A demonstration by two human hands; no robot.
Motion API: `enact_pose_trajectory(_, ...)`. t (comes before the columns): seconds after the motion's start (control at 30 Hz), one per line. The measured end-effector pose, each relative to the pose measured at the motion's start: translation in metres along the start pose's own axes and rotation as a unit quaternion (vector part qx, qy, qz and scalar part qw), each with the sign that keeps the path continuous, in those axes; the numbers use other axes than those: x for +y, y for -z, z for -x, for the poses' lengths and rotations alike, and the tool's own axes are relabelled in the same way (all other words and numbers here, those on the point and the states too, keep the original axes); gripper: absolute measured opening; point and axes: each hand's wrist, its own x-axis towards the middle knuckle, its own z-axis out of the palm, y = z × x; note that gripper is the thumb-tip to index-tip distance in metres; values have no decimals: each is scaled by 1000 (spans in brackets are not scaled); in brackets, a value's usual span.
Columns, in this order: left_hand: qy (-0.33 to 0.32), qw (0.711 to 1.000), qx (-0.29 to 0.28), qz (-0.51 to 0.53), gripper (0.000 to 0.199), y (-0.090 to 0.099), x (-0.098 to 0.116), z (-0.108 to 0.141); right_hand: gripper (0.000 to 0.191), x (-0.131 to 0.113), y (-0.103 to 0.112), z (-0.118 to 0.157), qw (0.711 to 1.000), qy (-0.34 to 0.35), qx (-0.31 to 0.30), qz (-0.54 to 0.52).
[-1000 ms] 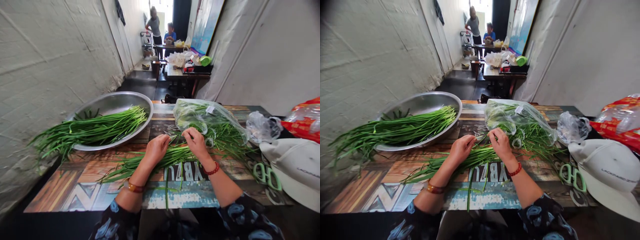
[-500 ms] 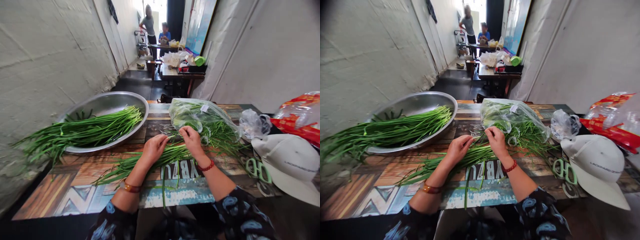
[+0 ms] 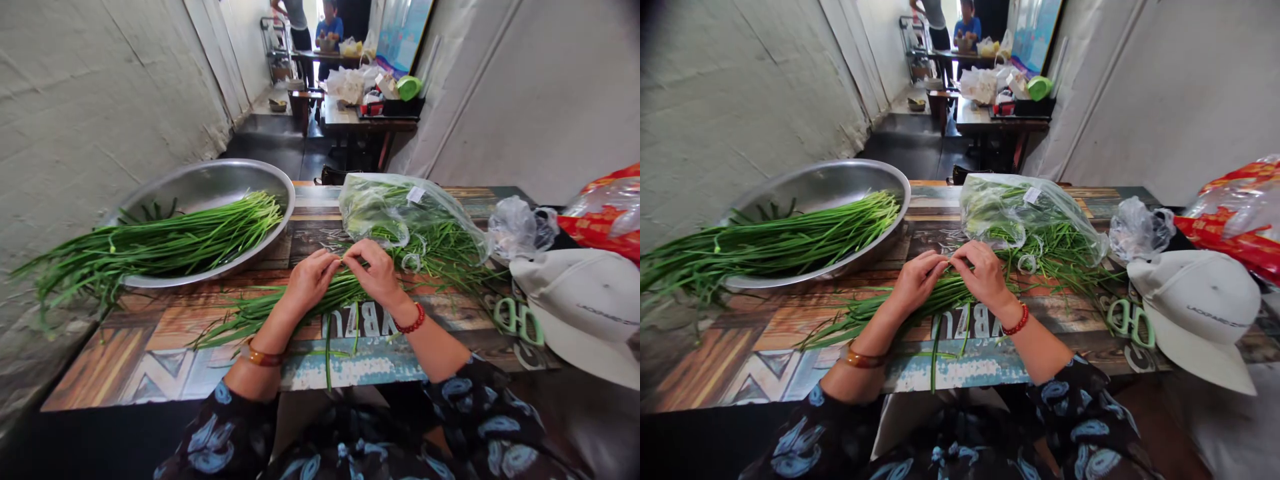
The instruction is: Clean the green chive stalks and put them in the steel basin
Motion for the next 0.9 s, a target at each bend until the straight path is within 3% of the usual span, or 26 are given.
enact_pose_trajectory(0.13, 18, 997, 0, -75, 35, 2, 1, 0, 23, 7, 2, -1, 990, -112, 26, -82)
enact_pose_trajectory(0.23, 21, 991, 55, -116, 30, 8, 0, 0, 29, 17, 16, -7, 980, -155, 91, -84)
enact_pose_trajectory(0.4, -25, 948, 267, -172, 22, 17, -5, 1, 32, 4, 49, -16, 960, -71, 270, -3)
enact_pose_trajectory(0.43, -37, 937, 294, -187, 20, 17, -6, 1, 30, -2, 52, -16, 959, -37, 280, 28)
enact_pose_trajectory(0.47, -50, 929, 308, -201, 19, 17, -6, 1, 28, -7, 52, -15, 966, 7, 252, 58)
enact_pose_trajectory(0.57, -71, 923, 293, -237, 17, 14, -5, 0, 22, -10, 48, -12, 986, 101, 59, 121)
enact_pose_trajectory(0.7, -24, 942, 241, -234, 21, 9, -5, -2, 20, 15, 52, -13, 985, 39, -117, 117)
enact_pose_trajectory(0.8, 27, 966, 158, -203, 24, 5, -6, -3, 16, 34, 62, -14, 975, 9, -196, 104)
enact_pose_trajectory(0.9, 36, 976, 84, -197, 25, 1, -6, -2, 13, 45, 68, -12, 965, -1, -240, 104)
